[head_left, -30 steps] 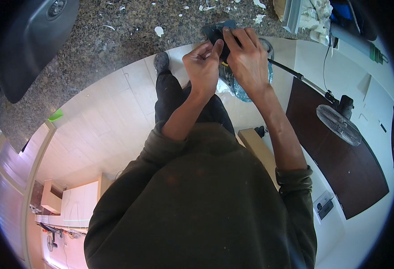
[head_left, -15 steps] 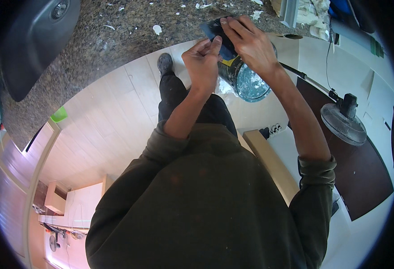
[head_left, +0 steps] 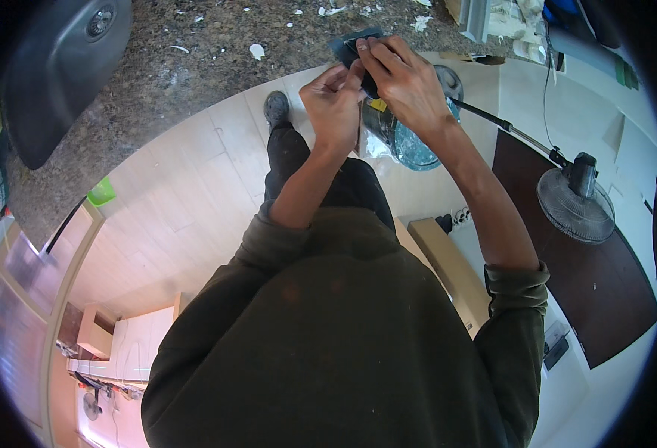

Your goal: The person scoops plaster from a container using a putty knife and applies it to a wall surface above a kitchen counter. They repeatedly load the knife and smooth the material onto the wall, occasionally cleaning excess from the tool.

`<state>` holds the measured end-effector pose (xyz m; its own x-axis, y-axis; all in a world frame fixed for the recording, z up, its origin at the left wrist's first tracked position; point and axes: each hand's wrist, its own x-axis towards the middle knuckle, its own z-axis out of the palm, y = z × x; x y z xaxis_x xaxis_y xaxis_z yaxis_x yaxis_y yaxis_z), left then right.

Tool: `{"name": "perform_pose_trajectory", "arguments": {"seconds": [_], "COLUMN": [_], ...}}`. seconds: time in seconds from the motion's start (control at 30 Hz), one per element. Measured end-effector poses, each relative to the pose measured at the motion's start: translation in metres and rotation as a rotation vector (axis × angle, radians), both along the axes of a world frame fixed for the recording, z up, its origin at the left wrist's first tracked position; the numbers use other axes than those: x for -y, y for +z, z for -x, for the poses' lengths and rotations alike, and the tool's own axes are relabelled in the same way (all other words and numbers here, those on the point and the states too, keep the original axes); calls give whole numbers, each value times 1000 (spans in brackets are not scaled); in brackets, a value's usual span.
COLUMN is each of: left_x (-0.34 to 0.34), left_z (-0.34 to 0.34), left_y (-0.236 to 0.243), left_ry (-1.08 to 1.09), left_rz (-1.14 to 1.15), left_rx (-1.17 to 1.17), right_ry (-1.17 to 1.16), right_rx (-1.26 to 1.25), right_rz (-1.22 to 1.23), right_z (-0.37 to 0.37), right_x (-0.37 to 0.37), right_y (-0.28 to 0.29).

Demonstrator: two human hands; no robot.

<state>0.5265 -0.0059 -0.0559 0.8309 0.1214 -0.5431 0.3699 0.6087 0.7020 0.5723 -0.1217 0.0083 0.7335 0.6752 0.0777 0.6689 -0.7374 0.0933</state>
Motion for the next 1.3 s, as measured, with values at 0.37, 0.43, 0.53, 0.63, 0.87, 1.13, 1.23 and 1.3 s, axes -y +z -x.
{"name": "perform_pose_trajectory", "arguments": {"seconds": [0.37,0.43,0.53,0.63,0.87,1.13,1.23,1.3], "left_x": [-2,-2,-2,0,2,4,2,1], "left_z": [-5,-5,-4,-5,-6,-4,-5,-3], "left_y": [11,9,6,8,4,-2,-4,-5], "left_ry": [41,49,31,48,80,75,56,3], "left_rz": [34,23,-5,-1,6,-54,-107,-176], "left_rx": [63,75,68,64,103,101,114,96], "right_ry": [-37,-40,-61,-92,-96,-86,-72,-75], "right_rx": [-95,-87,-81,-95,-27,-58,-54,-30], "right_rz": [-9,-13,-21,-13,-17,-16,-18,-41], "right_z": [-2,0,2,2,0,0,4,1], "right_x": [-9,-10,-12,-17,-22,-20,-19,-18], "right_y": [13,14,13,14,7,10,9,7]}}
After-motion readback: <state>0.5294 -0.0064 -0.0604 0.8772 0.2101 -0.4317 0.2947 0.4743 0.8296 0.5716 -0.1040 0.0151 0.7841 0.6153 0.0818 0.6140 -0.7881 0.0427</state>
